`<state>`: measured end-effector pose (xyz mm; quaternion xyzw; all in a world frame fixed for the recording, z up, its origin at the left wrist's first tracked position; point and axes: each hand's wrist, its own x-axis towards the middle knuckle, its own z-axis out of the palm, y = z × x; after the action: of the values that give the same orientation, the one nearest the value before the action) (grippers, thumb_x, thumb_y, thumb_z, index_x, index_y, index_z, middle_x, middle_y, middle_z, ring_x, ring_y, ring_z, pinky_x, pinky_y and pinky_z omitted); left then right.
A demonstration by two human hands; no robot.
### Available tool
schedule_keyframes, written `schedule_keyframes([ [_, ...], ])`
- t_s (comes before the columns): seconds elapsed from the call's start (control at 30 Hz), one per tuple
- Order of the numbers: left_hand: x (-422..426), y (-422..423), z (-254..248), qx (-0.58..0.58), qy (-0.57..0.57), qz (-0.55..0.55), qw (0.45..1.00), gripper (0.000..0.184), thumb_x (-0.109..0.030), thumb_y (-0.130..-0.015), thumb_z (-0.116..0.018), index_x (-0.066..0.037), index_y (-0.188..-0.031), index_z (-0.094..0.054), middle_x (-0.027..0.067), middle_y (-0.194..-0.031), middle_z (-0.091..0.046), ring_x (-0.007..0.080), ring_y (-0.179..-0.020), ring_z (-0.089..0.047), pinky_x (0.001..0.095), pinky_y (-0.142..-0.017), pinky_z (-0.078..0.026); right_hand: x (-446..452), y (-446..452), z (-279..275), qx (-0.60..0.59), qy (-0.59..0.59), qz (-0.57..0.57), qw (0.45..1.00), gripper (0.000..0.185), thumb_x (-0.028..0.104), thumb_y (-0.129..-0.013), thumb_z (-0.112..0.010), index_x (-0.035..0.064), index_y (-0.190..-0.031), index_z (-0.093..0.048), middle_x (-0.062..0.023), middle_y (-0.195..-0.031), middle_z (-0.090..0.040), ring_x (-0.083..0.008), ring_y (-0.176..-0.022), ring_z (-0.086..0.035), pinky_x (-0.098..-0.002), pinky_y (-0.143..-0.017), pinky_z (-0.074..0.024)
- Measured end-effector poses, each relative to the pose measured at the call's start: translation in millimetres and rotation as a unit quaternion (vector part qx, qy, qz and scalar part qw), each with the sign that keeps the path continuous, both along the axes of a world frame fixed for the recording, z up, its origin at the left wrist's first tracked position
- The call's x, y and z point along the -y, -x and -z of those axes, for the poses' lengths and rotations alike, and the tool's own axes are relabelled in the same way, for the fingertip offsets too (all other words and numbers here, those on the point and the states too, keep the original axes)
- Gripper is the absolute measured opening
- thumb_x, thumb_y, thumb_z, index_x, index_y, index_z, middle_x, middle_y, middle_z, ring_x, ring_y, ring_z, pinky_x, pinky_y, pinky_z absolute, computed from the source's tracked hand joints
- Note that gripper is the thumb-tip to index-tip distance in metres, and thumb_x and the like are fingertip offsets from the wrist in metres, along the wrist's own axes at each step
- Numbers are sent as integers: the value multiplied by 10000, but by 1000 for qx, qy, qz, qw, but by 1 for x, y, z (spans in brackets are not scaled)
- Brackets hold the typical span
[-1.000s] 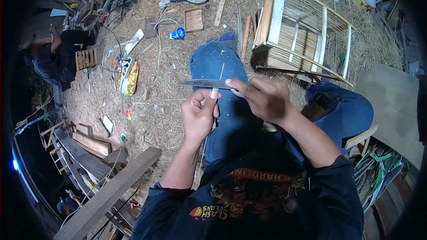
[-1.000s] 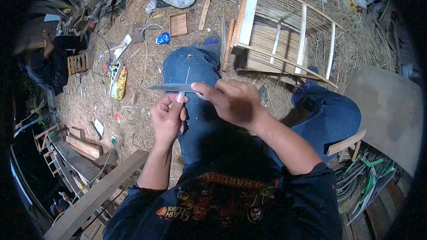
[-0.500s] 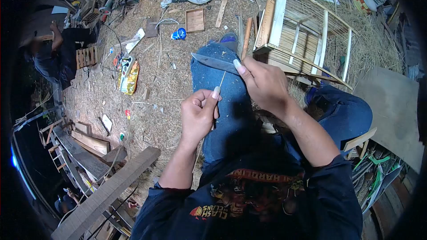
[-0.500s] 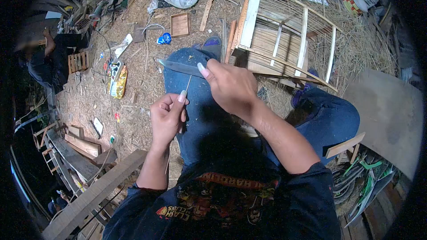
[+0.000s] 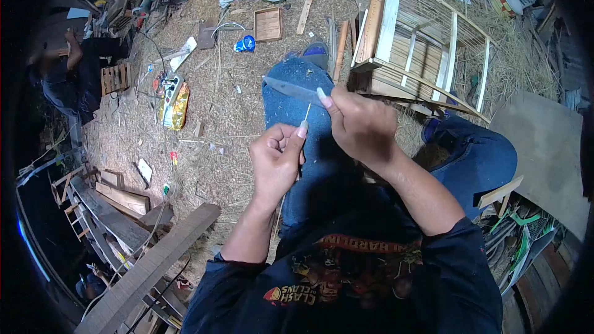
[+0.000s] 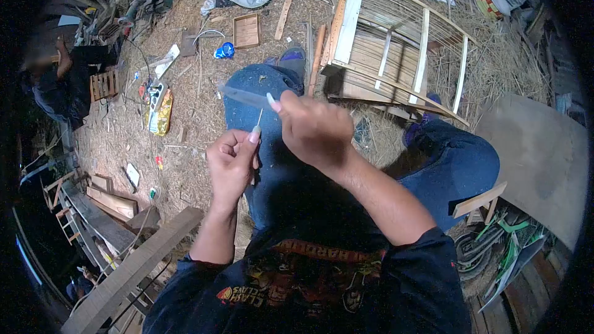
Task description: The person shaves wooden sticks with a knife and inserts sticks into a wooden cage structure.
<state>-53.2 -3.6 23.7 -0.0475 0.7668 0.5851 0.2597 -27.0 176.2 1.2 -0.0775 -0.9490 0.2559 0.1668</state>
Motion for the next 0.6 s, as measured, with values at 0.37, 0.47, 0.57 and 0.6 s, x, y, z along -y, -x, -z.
schedule_keyframes([
  [0.37, 5, 4, 2, 5, -22, 15, 1000, 263, -216, -1040, -667, -18, -869, -675, 4, -572, -571, 50, -407, -427, 232, -379, -303, 4, 1, 8, 1, 16, 2, 1000, 262, 261, -1006, -620, 116, -792, -583, -103, -625, -607, -341, -534, -635, -468, -444, -448],
  [0.47, 5, 3, 2, 10, -22, 15, 1000, 273, -221, -1044, -662, -15, -865, -673, 6, -568, -569, 51, -402, -425, 232, -379, -300, 2, 4, 12, -15, 20, 10, 1000, 246, 243, -988, -634, 116, -786, -574, -96, -621, -603, -330, -527, -634, -462, -441, -446],
  [0.57, 3, 5, -1, 21, -11, 15, 1000, 278, -223, -1047, -657, -13, -864, -672, 6, -560, -561, 53, -395, -421, 232, -377, -299, 4, -1, 9, -23, 14, 1, 1000, 236, 232, -980, -640, 116, -784, -574, -93, -623, -607, -322, -523, -633, -459, -439, -445],
  [0.6, 4, 5, 0, 15, -17, 16, 1000, 280, -223, -1047, -657, -13, -862, -672, 5, -556, -558, 53, -393, -420, 234, -376, -298, 5, -3, 8, -21, 4, -12, 1000, 235, 228, -981, -639, 116, -785, -576, -92, -623, -607, -321, -522, -631, -458, -439, -445],
])
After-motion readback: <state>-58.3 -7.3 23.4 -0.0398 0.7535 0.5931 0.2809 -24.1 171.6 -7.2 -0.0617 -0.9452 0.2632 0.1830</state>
